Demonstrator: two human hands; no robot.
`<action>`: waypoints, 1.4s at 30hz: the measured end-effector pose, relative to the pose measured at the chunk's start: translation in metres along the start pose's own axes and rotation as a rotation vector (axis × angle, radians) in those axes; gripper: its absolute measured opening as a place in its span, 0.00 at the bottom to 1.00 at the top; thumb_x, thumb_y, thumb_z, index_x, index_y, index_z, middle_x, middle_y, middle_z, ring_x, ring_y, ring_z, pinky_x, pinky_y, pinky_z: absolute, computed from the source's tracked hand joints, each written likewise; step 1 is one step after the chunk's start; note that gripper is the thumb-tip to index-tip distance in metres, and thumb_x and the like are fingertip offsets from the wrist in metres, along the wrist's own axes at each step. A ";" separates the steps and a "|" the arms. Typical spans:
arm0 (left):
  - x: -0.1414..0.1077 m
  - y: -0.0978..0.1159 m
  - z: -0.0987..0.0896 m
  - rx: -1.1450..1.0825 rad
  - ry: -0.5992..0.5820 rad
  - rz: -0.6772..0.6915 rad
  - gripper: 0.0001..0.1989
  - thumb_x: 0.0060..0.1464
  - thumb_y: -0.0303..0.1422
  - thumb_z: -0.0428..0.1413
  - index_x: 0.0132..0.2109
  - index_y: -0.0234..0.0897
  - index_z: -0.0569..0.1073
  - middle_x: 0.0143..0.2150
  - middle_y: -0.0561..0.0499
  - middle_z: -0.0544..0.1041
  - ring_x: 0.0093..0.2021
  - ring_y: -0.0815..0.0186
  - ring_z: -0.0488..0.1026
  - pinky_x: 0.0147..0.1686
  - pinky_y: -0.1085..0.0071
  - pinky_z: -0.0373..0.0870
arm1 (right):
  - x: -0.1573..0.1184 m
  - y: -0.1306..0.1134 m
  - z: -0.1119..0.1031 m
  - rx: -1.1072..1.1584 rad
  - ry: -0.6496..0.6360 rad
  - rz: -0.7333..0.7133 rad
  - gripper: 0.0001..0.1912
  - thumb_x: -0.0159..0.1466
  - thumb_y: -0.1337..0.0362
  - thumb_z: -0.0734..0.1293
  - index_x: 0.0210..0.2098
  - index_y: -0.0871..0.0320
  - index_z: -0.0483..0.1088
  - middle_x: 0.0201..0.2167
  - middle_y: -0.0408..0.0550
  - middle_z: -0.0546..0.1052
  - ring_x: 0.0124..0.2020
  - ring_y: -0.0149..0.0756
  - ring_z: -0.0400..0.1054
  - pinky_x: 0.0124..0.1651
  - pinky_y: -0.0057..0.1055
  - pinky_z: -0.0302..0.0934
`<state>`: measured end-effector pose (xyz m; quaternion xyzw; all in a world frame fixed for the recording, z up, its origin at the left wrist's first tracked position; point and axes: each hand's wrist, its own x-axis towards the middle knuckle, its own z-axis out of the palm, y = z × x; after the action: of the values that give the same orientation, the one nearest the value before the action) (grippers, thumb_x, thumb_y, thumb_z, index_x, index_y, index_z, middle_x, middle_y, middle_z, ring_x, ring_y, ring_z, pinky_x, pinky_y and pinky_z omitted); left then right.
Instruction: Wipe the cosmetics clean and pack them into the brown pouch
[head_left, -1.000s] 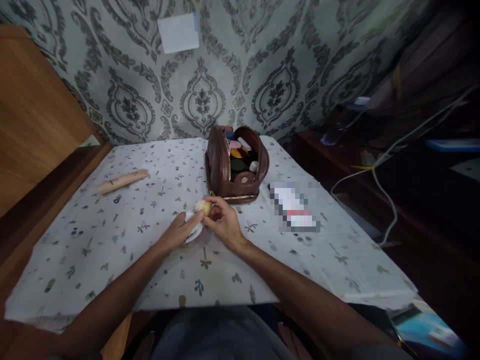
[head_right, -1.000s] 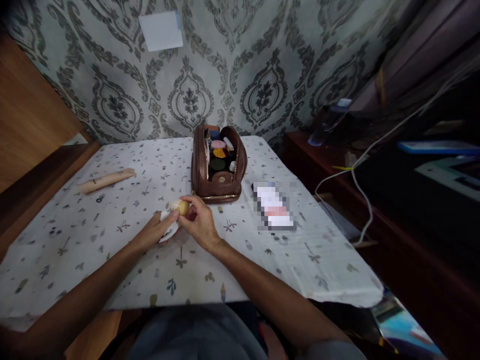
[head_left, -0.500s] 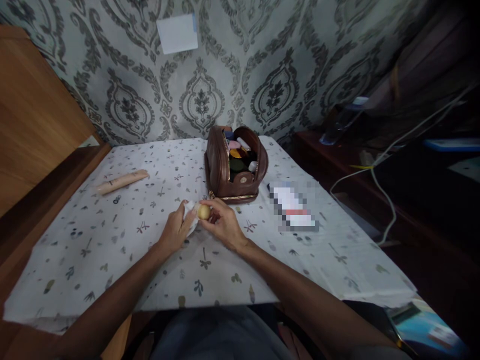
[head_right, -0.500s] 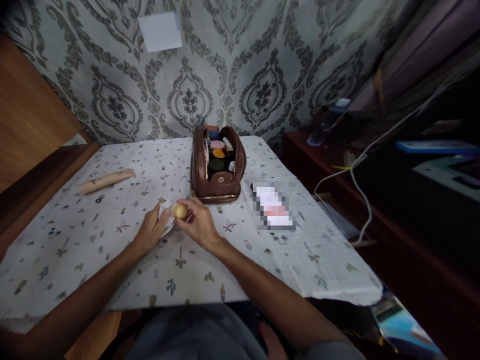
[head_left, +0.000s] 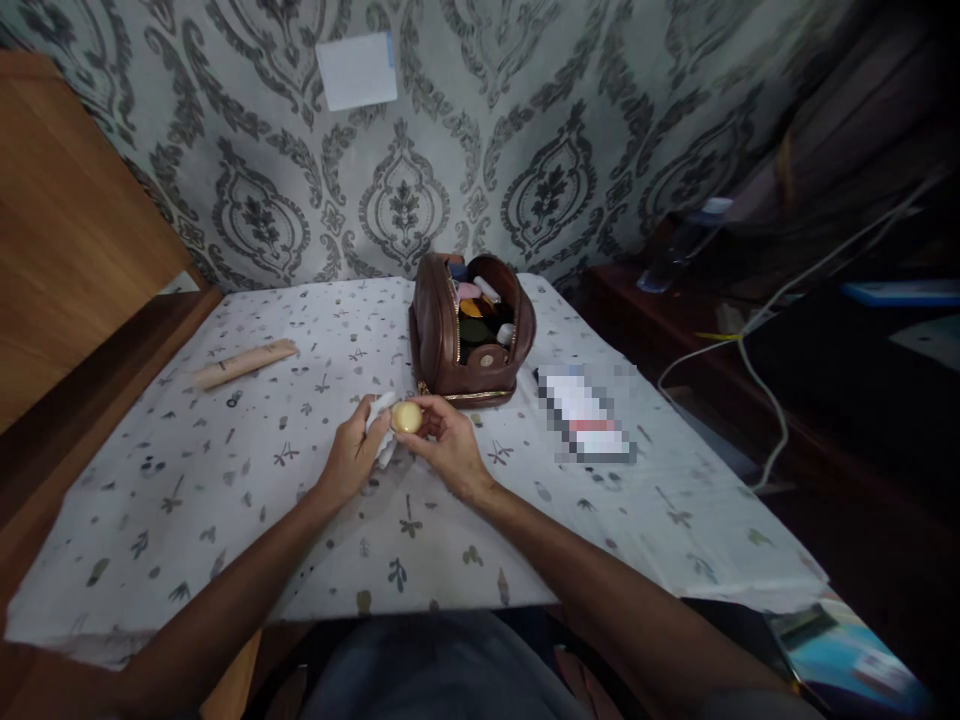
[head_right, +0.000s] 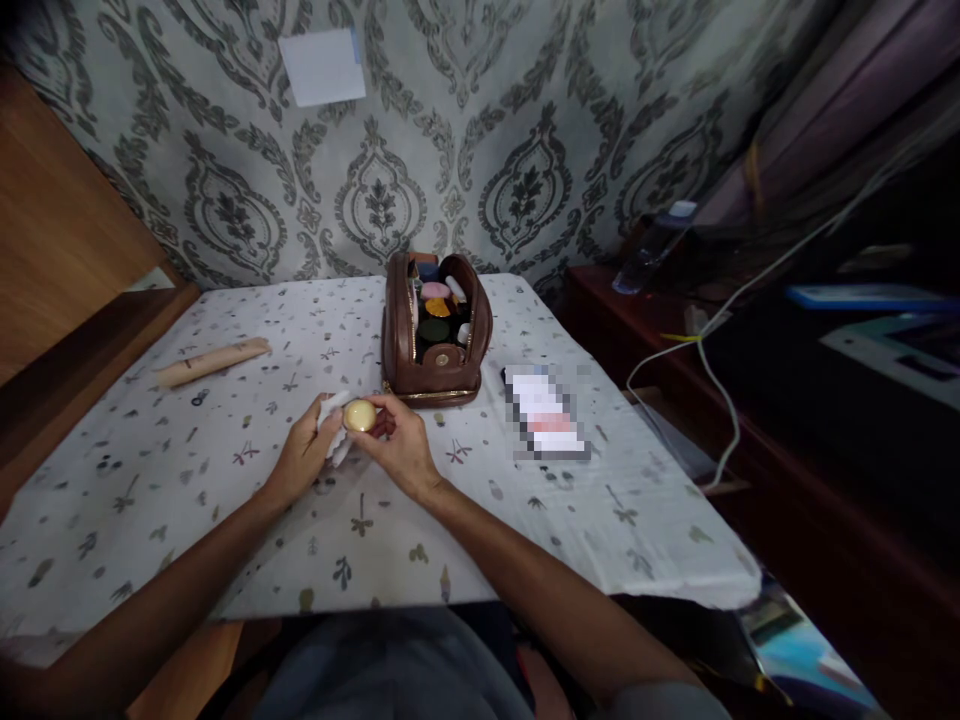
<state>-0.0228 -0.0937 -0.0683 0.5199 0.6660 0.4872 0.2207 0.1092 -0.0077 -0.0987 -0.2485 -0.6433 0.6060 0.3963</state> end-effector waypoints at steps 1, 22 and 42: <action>0.000 0.000 0.000 0.012 0.002 0.014 0.14 0.65 0.43 0.47 0.46 0.39 0.69 0.36 0.53 0.74 0.35 0.67 0.70 0.38 0.72 0.66 | 0.000 -0.001 0.000 0.002 0.001 0.010 0.22 0.51 0.57 0.76 0.43 0.55 0.71 0.35 0.45 0.76 0.33 0.34 0.69 0.40 0.33 0.67; -0.005 -0.001 -0.004 0.252 -0.005 0.379 0.18 0.65 0.39 0.48 0.53 0.36 0.75 0.34 0.51 0.68 0.33 0.66 0.66 0.34 0.71 0.65 | 0.006 0.000 0.000 0.111 0.063 0.060 0.20 0.48 0.58 0.75 0.36 0.55 0.66 0.33 0.43 0.75 0.33 0.33 0.69 0.39 0.30 0.66; -0.004 -0.003 -0.008 0.492 0.017 0.426 0.16 0.66 0.39 0.47 0.50 0.36 0.75 0.38 0.48 0.74 0.37 0.65 0.72 0.38 0.70 0.69 | -0.006 -0.004 -0.001 -0.450 -0.017 -0.205 0.09 0.55 0.65 0.71 0.35 0.58 0.71 0.34 0.46 0.72 0.34 0.36 0.67 0.37 0.31 0.64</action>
<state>-0.0290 -0.1001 -0.0681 0.6812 0.6420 0.3511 -0.0239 0.1139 -0.0120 -0.0959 -0.2588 -0.7872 0.4065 0.3849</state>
